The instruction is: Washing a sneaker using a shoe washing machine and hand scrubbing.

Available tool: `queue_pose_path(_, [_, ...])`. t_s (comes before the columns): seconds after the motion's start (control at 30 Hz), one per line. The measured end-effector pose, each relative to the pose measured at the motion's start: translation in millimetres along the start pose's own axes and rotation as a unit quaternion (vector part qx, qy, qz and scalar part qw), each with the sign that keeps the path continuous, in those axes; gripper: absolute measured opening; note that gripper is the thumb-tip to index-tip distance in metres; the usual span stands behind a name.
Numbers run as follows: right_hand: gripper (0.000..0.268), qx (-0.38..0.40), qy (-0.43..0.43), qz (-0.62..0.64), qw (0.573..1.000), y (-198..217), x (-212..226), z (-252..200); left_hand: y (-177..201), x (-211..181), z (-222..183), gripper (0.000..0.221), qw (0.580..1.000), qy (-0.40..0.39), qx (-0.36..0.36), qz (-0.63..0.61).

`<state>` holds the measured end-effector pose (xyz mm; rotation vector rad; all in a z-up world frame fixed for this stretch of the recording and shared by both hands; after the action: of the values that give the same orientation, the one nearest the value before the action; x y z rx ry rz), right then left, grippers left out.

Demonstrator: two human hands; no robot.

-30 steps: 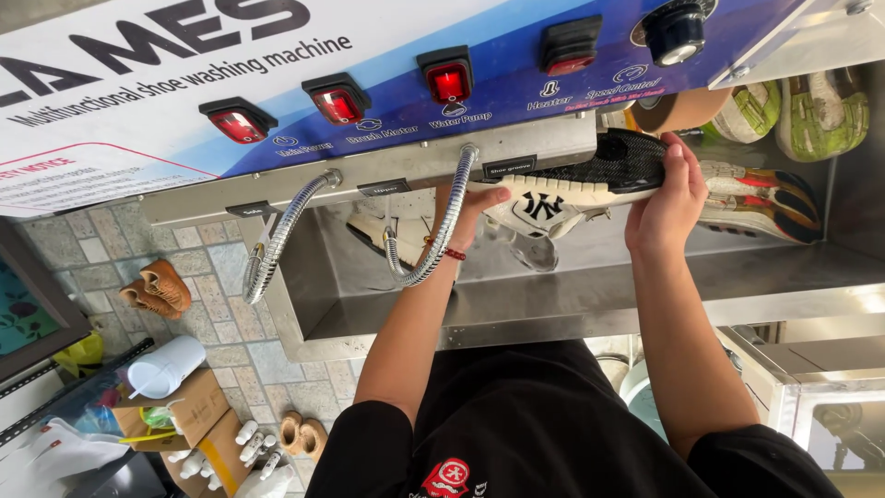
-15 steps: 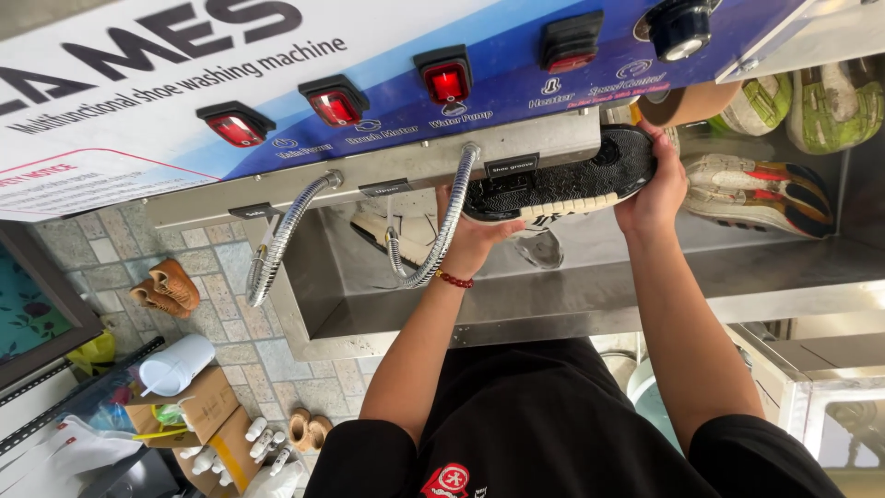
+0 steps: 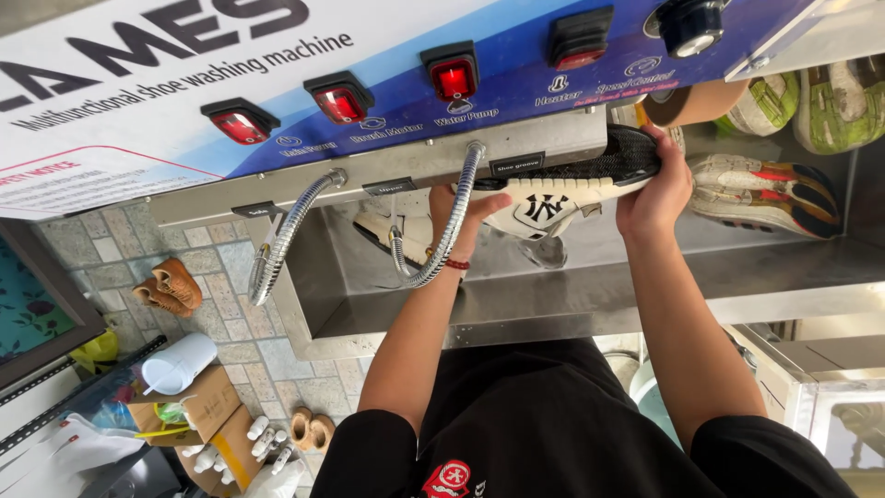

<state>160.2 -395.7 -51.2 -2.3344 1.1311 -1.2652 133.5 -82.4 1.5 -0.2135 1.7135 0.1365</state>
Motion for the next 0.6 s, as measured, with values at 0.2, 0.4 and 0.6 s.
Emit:
queue_pose_path(0.2, [0.033, -0.019, 0.1, -0.065, 0.993, -33.4, 38.8, -67.2, 18.3, 104.5, -1.5, 0.087, 0.984, 0.072, -0.006, -0.164])
queue_pose_path(0.4, [0.034, -0.019, 0.156, -0.112, 0.981, -40.8, 54.1, -96.6, 11.0, 167.8, -19.9, 0.067, 0.94, 0.163, 0.02, -0.3])
queue_pose_path(0.6, [0.037, 0.002, 0.185, -0.134, 0.974, -31.8, 61.9, -109.7, 2.2, 96.8, -21.9, 0.11, 0.977, 0.06, 0.054, -0.196])
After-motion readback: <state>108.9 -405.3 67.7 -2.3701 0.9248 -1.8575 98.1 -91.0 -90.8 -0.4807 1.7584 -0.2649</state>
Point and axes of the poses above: each hand's wrist, its own z-axis towards the middle knuckle, its own y-axis out of the back of the hand, x = y × z, the point moved 10 cm from there along z, towards the middle knuckle, and after that the axes turned 9 degrees about -y, right-handed, at the moved point
